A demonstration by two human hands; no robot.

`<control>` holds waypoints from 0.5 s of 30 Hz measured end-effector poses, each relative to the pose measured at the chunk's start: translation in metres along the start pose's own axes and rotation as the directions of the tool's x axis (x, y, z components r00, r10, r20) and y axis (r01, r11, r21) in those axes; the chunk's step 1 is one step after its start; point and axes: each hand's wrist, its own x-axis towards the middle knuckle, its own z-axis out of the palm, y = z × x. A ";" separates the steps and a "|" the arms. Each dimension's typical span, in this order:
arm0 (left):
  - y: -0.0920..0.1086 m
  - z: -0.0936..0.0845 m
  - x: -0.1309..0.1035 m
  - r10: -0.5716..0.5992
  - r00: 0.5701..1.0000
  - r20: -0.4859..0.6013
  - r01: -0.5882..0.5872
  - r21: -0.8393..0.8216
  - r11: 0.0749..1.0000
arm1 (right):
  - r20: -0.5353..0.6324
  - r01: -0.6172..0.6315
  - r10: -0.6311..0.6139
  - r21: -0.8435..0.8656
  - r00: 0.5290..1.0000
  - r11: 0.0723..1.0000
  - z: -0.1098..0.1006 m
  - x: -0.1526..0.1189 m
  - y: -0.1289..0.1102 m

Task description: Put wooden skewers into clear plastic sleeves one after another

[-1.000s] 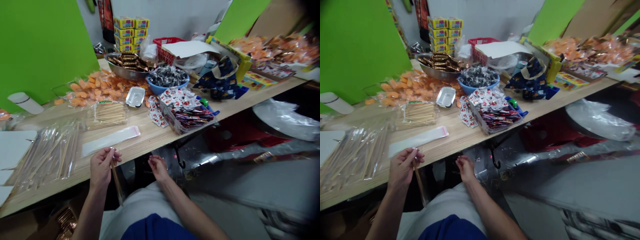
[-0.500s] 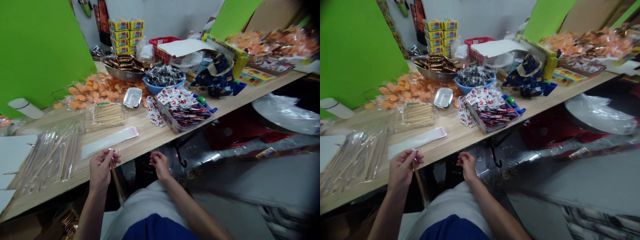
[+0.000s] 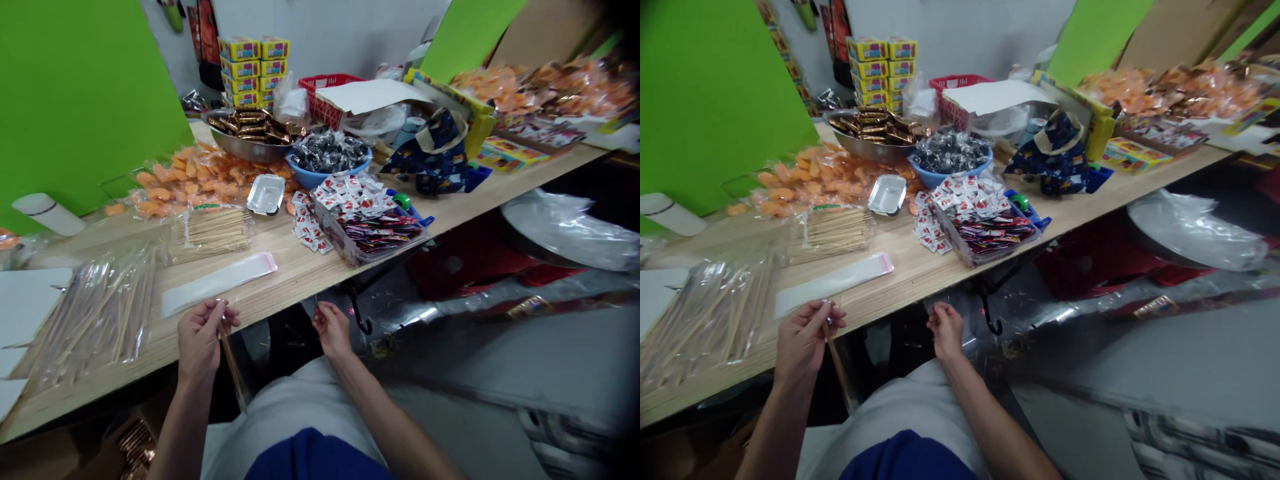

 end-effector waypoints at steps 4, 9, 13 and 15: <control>-0.001 0.003 -0.001 0.000 1.000 0.021 0.000 -0.006 1.000 | 0.021 0.040 -0.040 0.003 0.999 0.999 0.006 0.009 -0.012; -0.002 0.003 -0.001 0.015 1.000 0.028 -0.016 0.021 1.000 | 0.073 0.021 -0.018 -0.047 0.997 0.999 0.001 0.008 -0.009; -0.002 0.003 -0.001 0.013 1.000 0.016 -0.014 0.025 1.000 | 0.106 -0.020 0.028 -0.078 0.994 0.997 -0.008 -0.003 -0.004; -0.001 0.004 -0.002 0.009 1.000 0.019 -0.009 0.020 1.000 | 0.143 -0.032 0.045 -0.090 0.989 0.995 -0.005 -0.009 -0.005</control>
